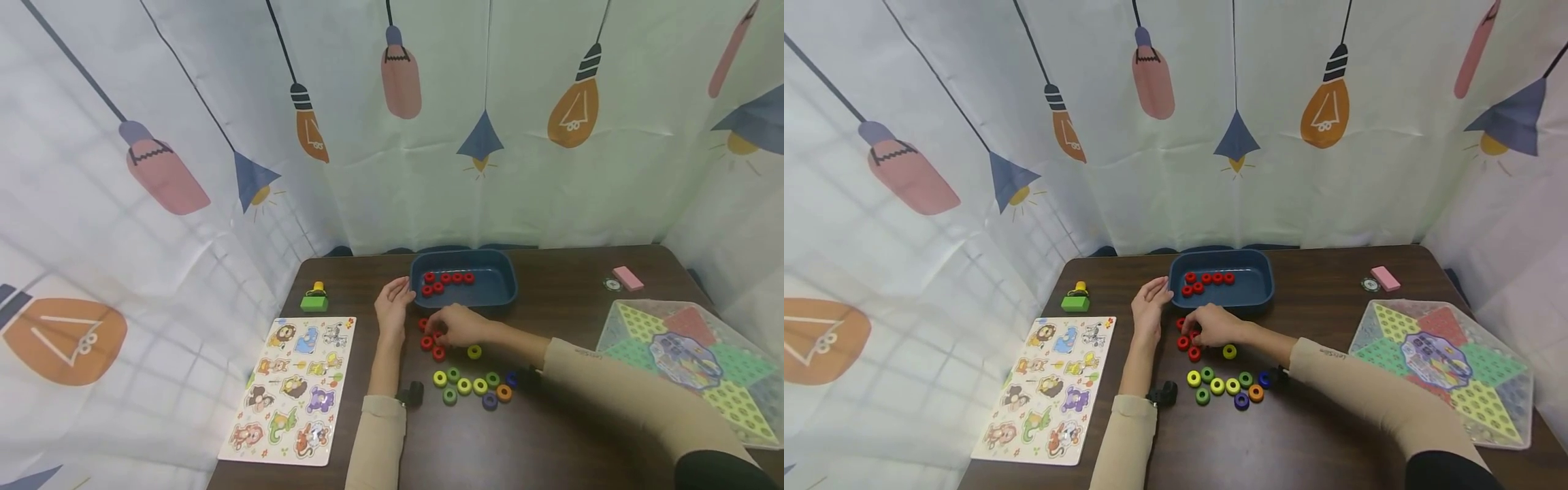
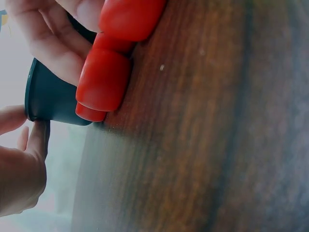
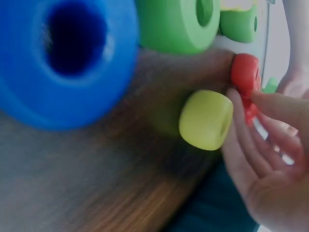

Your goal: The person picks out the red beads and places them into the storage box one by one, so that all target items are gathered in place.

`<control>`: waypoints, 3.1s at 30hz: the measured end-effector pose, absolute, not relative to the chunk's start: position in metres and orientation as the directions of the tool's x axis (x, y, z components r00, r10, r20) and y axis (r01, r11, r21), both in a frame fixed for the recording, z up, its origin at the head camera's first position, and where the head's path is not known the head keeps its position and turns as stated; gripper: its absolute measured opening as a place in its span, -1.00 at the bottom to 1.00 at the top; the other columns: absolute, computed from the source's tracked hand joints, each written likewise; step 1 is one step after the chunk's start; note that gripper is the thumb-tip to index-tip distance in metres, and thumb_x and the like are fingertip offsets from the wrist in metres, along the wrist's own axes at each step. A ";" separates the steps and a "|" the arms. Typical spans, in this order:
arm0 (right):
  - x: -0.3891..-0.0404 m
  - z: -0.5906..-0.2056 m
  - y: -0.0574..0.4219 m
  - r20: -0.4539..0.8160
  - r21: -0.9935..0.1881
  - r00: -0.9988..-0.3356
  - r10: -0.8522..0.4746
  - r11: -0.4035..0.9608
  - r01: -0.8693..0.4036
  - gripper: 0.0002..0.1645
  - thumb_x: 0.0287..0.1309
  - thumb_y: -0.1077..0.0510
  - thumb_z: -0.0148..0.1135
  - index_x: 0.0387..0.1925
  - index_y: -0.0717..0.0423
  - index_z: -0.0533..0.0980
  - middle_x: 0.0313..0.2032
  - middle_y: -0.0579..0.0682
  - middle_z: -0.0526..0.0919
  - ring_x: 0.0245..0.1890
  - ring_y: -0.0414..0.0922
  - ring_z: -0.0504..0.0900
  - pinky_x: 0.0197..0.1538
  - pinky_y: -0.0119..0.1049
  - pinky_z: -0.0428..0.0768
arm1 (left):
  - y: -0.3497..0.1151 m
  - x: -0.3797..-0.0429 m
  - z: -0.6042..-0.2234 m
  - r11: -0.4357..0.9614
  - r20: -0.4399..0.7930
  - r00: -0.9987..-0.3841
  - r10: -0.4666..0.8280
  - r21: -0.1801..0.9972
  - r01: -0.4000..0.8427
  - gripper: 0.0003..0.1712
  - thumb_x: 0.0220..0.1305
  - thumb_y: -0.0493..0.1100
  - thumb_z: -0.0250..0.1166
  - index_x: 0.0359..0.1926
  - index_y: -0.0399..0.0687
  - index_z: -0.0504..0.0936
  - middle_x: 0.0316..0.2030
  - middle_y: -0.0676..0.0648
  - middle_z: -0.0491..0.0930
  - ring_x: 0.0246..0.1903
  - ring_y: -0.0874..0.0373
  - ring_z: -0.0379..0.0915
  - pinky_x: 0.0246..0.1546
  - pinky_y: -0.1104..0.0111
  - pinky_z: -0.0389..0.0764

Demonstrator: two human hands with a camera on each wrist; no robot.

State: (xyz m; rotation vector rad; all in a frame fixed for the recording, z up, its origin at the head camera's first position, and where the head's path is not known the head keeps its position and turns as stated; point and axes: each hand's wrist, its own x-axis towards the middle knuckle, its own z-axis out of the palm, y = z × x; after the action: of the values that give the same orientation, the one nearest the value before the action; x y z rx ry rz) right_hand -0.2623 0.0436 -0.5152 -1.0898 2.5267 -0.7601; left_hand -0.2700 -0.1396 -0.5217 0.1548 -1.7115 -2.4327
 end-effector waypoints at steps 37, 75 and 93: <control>-0.384 -0.452 0.082 -0.319 -0.873 -0.660 -0.680 0.482 -0.074 -0.51 0.14 0.49 0.19 0.14 0.49 0.42 -0.13 0.33 0.69 -0.13 0.16 0.72 -0.06 0.04 0.67 | -0.140 -0.274 -0.531 -0.324 -0.008 -0.977 -0.213 0.944 0.063 -0.46 0.15 -0.55 0.26 0.19 -0.43 0.44 0.19 -0.38 0.47 0.25 -0.15 0.39 0.10 0.37 0.56; -0.323 -0.452 0.083 -0.015 -0.737 -0.786 -0.618 0.538 -0.409 -0.75 0.09 0.29 0.38 -0.14 0.11 0.67 -0.23 0.07 0.76 -0.34 -0.08 0.75 -0.32 -0.27 0.71 | -0.138 -0.264 -0.512 -0.324 0.015 -0.985 -0.172 0.943 0.071 -0.45 0.14 -0.55 0.27 0.18 -0.55 0.39 0.20 -0.48 0.42 0.24 -0.23 0.37 0.06 0.36 0.59; -0.246 -0.501 0.055 -0.189 -0.761 -0.689 -0.699 0.548 -0.347 -0.65 -0.05 0.17 0.51 -0.15 0.09 0.64 -0.44 -0.20 0.72 -0.47 -0.19 0.71 -0.38 -0.29 0.69 | -0.139 -0.266 -0.519 -0.329 0.021 -0.985 -0.172 0.941 0.077 -0.44 0.16 -0.56 0.26 0.20 -0.54 0.38 0.21 -0.47 0.41 0.26 -0.25 0.34 0.08 0.37 0.58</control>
State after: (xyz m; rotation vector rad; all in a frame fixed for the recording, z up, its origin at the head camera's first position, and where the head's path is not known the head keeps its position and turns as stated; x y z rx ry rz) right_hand -0.2455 0.0552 -0.5005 -0.8455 2.3084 -0.9853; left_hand -0.2665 -0.1395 -0.5194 0.1232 -1.7209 -2.4404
